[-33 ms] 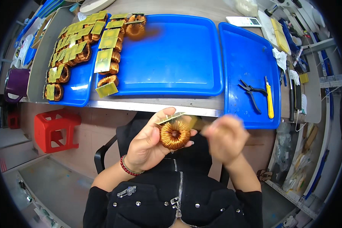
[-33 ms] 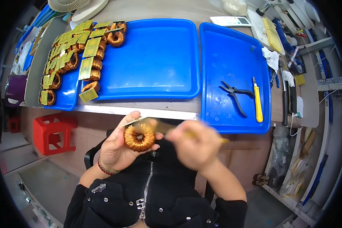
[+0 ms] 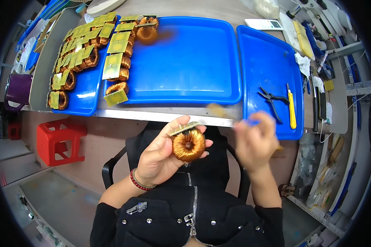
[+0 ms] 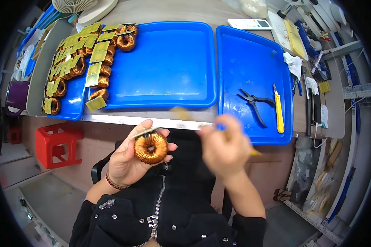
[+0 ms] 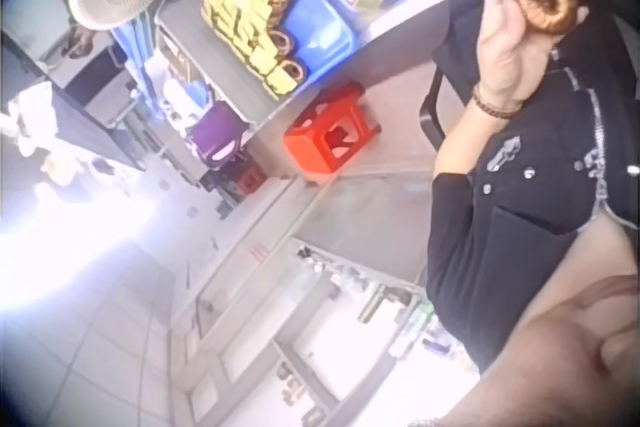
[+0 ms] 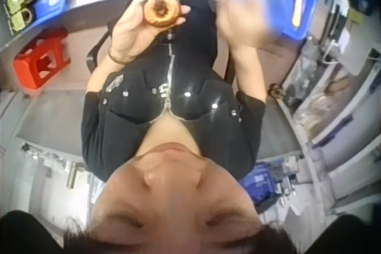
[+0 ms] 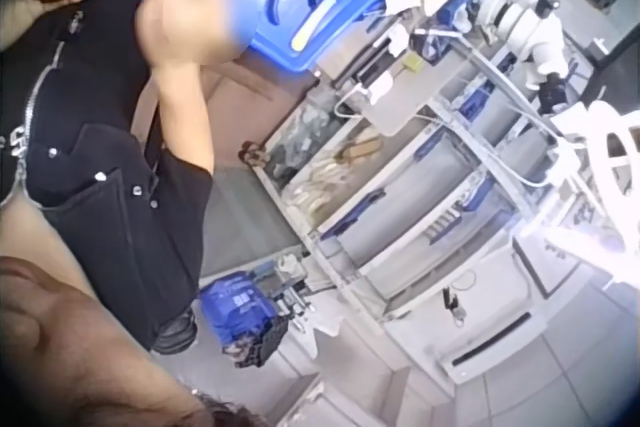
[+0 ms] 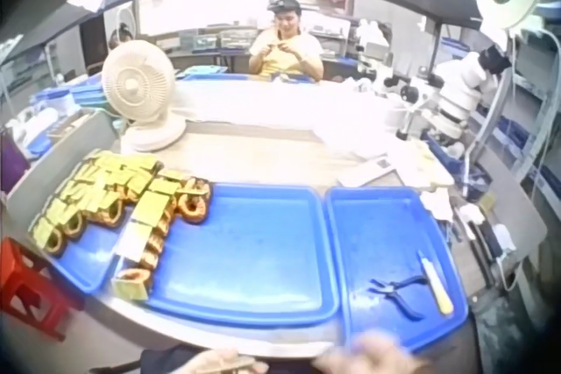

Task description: The person cleans copper-wound toroidal inductors using a small brush. They pick up each component from a blue tray, brush the copper windings and the yellow core, and place the cleaned item back on the tray. The person occasionally uses pliers to adjust the component before brushing.

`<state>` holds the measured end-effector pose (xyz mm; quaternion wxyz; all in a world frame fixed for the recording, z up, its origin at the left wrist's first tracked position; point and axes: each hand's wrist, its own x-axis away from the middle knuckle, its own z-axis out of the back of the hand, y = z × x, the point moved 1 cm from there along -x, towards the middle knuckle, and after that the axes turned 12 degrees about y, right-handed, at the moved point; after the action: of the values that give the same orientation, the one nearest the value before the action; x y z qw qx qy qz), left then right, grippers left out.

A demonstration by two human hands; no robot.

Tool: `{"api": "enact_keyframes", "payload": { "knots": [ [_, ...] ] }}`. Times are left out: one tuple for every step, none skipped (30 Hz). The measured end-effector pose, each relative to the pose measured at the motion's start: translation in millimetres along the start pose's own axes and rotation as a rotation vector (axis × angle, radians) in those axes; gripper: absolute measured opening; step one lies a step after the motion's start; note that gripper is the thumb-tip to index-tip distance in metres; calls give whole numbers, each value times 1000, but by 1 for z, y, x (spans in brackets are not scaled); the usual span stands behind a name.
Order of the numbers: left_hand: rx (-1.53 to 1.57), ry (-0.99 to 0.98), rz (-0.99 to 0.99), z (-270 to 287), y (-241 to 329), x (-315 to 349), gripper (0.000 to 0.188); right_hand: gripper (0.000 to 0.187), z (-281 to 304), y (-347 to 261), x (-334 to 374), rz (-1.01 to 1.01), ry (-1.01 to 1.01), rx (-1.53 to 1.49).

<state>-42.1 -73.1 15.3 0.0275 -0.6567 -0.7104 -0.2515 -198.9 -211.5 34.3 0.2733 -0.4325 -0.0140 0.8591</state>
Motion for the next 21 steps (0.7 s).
{"api": "enact_keyframes", "payload": {
  "knots": [
    [-18,5,-20,0,1,1,63,13,0,13,-6,-47,72,-81],
    [-5,13,-19,-1,3,1,63,13,5,14,-5,-263,142,-222],
    [7,26,-16,-2,4,1,62,14,10,9,-3,-286,157,-274],
    [20,39,-13,-2,6,0,62,14,14,3,-4,-309,171,-327],
    [19,26,-40,1,5,-2,63,14,15,-6,-8,-186,150,-345],
    [-37,-18,-22,4,5,-4,64,14,16,-15,-10,-63,134,-356],
    [-93,-62,-4,8,6,-5,65,14,10,-23,-8,-62,114,-503],
    [-150,-107,14,9,7,-7,65,13,4,-26,-5,3,54,-432],
    [-106,-42,19,-1,8,-5,70,13,0,-17,2,-92,3,-358],
    [-83,-82,-15,5,7,-5,72,14,-3,-5,5,-183,-49,-297],
    [-60,-121,-48,15,6,-7,73,14,-2,1,-1,-140,-131,-59],
    [-36,-162,-72,20,4,-9,75,15,2,3,3,-279,-65,-157],
    [16,-116,-75,21,2,-8,76,16,5,-1,3,-160,35,-262],
    [11,-115,-78,20,0,-9,76,17,8,-9,-2,-40,135,-368],
    [3,-120,-74,17,0,-11,75,20,12,-22,-5,50,89,-461],
    [-5,-125,-70,15,-1,-11,75,20,11,-31,-8,104,-6,-408],
    [21,-117,-26,10,-1,-8,72,19,2,-19,0,15,8,-395],
    [33,-157,-28,11,1,-8,71,19,-4,-4,5,-66,26,-377],
    [48,-186,-46,18,4,-8,69,17,1,3,-4,-46,-108,-49],
    [63,-216,-65,22,6,-9,68,17,3,11,1,-167,-83,-138],
    [67,-127,-92,18,6,-7,67,17,8,12,6,-210,-33,-230]
  ]
}}
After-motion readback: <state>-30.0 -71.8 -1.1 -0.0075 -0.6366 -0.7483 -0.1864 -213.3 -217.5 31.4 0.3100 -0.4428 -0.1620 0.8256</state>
